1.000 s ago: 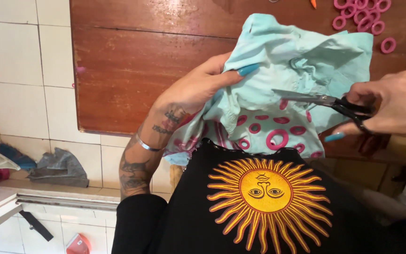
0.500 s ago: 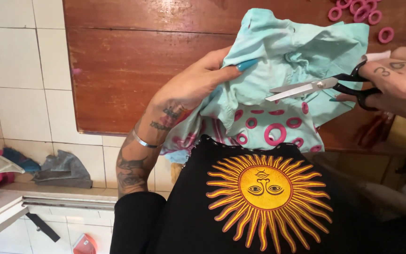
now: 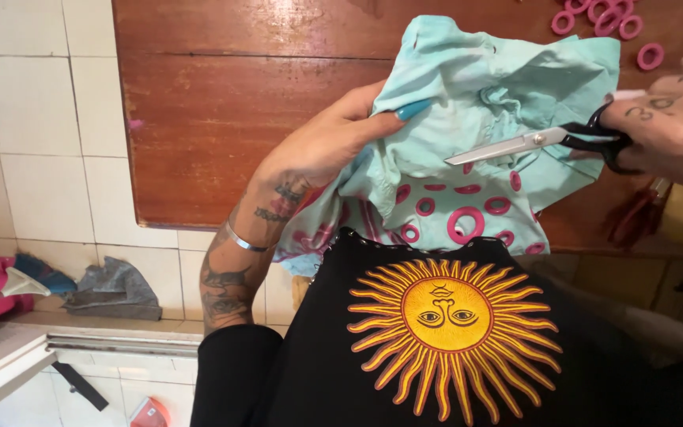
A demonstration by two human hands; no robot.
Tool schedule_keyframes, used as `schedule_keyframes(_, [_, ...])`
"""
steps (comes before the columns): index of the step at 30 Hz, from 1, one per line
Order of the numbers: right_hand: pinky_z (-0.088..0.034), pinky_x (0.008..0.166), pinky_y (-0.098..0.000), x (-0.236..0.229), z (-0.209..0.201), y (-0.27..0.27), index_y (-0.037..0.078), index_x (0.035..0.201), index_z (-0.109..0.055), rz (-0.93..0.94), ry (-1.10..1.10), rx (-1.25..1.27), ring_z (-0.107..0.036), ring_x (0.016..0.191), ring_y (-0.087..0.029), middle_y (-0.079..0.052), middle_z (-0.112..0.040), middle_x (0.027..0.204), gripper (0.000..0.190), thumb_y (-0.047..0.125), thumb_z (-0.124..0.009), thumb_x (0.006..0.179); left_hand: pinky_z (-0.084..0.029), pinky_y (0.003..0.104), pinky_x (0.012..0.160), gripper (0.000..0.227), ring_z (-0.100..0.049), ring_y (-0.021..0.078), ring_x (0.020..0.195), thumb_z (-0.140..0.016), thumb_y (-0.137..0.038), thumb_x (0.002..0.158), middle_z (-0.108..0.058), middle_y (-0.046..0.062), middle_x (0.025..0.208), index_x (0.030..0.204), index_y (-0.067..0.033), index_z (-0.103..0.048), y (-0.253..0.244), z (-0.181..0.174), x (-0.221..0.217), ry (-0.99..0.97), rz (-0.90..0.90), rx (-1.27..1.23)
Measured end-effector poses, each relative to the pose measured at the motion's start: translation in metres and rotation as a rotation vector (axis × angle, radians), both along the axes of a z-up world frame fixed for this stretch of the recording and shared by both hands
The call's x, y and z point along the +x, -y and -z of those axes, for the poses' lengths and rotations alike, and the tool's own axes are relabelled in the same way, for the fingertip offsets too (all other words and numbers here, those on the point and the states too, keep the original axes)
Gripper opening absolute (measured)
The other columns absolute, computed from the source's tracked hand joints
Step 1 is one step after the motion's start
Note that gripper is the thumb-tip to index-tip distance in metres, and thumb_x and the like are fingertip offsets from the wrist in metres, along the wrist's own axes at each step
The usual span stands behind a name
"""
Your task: Customizing a light blue garment by cutting holes and installing pink plastic grommets using scissors and pliers.
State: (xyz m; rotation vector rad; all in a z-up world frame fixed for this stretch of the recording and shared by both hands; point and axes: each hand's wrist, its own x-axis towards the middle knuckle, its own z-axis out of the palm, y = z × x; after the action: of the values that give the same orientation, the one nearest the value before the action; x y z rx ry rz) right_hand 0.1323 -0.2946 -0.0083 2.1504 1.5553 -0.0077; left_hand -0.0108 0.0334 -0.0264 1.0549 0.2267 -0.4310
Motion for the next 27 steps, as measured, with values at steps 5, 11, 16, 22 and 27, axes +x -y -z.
schedule_keyframes(5, [-0.038, 0.093, -0.0240, -0.038, 0.010, -0.007, 0.034, 0.079, -0.050, 0.195, 0.130, 0.009, -0.053, 0.064, -0.005, 0.012, -0.052, 0.059, 0.048, 0.078, -0.037, 0.066, -0.047, 0.023, 0.080, 0.038, -0.055, 0.0106, 0.093, -0.052, -0.013, 0.082, -0.057, 0.004, 0.109, 0.119, -0.0037, -0.048, 0.001, 0.012, -0.002, -0.017, -0.039, 0.037])
schedule_keyframes(11, [-0.050, 0.074, -0.0244, -0.085, 0.017, -0.021, 0.029, 0.084, -0.061, 0.258, 0.050, 0.278, -0.056, 0.059, -0.008, 0.009, -0.059, 0.060, 0.059, 0.082, -0.042, 0.067, -0.050, 0.028, 0.082, 0.036, -0.059, 0.0166, 0.093, -0.057, -0.012, 0.081, -0.060, 0.011, 0.106, 0.113, 0.0003, -0.052, 0.009, 0.025, 0.001, -0.070, -0.148, -0.144])
schedule_keyframes(16, [-0.050, 0.068, -0.0279, -0.114, 0.037, -0.026, 0.018, 0.080, -0.065, 0.324, -0.004, 0.478, -0.043, 0.036, -0.004, 0.004, -0.052, 0.045, 0.055, 0.072, -0.055, 0.074, -0.052, 0.030, 0.072, 0.032, -0.061, 0.0180, 0.082, -0.060, -0.010, 0.078, -0.062, 0.012, 0.096, 0.108, 0.0011, -0.055, 0.012, 0.034, 0.000, -0.215, -0.247, -0.224])
schedule_keyframes(22, [-0.042, 0.067, -0.0295, -0.133, 0.046, -0.034, 0.012, 0.073, -0.062, 0.297, 0.149, 0.703, -0.047, 0.048, -0.012, 0.001, -0.052, 0.052, 0.047, 0.057, -0.070, 0.085, -0.052, 0.029, 0.070, 0.024, -0.061, 0.0160, 0.078, -0.060, -0.009, 0.079, -0.063, 0.010, 0.091, 0.101, 0.0015, -0.056, 0.016, 0.043, -0.003, -0.199, -0.279, -0.269])
schedule_keyframes(27, [-0.038, 0.064, -0.0321, -0.139, 0.047, -0.038, 0.007, 0.073, -0.059, 0.298, 0.164, 0.792, -0.043, 0.050, -0.018, -0.004, -0.050, 0.056, 0.042, 0.043, -0.076, 0.087, -0.053, 0.031, 0.070, 0.024, -0.061, 0.0178, 0.077, -0.060, -0.007, 0.079, -0.063, 0.013, 0.091, 0.100, 0.0026, -0.056, 0.018, 0.049, -0.004, -0.230, -0.318, -0.320])
